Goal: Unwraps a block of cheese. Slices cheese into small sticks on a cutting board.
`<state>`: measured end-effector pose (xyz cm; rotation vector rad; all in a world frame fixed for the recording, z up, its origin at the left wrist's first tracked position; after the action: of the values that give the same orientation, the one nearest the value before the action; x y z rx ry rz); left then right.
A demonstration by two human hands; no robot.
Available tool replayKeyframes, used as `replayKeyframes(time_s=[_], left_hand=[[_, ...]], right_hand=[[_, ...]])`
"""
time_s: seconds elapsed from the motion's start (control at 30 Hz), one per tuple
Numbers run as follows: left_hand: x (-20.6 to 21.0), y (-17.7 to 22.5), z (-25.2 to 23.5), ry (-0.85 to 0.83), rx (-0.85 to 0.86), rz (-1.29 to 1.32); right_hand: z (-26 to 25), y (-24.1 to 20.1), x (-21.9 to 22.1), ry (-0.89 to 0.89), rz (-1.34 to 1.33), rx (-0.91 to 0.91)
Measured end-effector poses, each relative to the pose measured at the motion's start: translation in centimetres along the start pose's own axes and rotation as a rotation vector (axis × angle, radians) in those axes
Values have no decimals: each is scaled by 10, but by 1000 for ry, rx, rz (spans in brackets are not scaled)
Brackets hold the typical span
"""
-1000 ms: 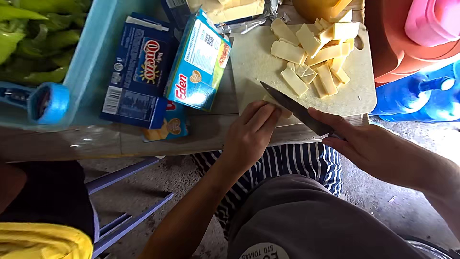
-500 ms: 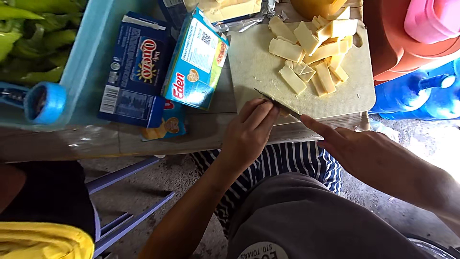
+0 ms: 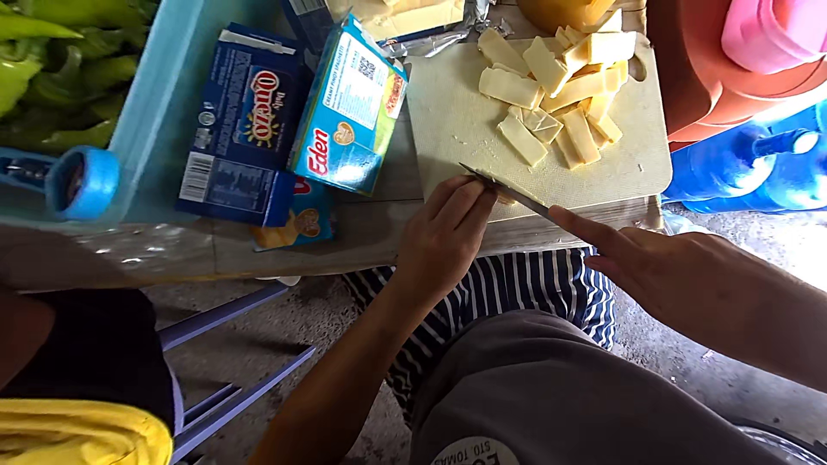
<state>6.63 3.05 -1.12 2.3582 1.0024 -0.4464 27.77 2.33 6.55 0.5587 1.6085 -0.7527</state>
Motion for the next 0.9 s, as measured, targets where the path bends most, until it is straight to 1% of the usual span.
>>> replayKeyframes(time_s=[0.17,0.23,0.3,0.4,0.43,0.47,0.53,0.57,0.63,0.73,0.8,0.9], left_hand=[[-1,-1,1,10,-3,20],[-1,-1,0,17,-7,24],[-1,-1,0,9,-15,29],[-1,-1,0,-22,-22,31],[0,-1,0,-27,-21,28],[0,-1,0,-29,-20,21],[0,-1,-2,-43,-15,11],[1,-1,-5,-74,-10,3],[2,-3,-10,-180,24,-5],[3,-3,-20,-301,133,-44],[3,-1,-31,-361,226,-83],[9,-1,-55,-406,373,-85]], right_hand=[[-3,0,11,-99,-2,16],[-3,1,17,-93,-15,20],[-2,8,20,-71,-154,50],[-1,29,21,-191,-542,267],[0,31,19,-160,-577,285],[1,30,16,-77,-526,245],[3,26,7,91,-325,137],[5,25,4,140,-245,105],[8,23,-2,197,-165,58],[15,25,-12,269,-167,31],[18,28,-18,307,-190,48],[21,32,-22,324,-224,116]])
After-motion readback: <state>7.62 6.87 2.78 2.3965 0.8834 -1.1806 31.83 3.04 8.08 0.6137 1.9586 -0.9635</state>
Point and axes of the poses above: each hand's wrist, its own z-axis away from the middle knuckle, its own x-axis out of the palm, y = z × x, the point moved 4 cm from there along -z, towards the middle knuckle, and after that the axes turned 15 degrees about y, right-handed, at the moved point
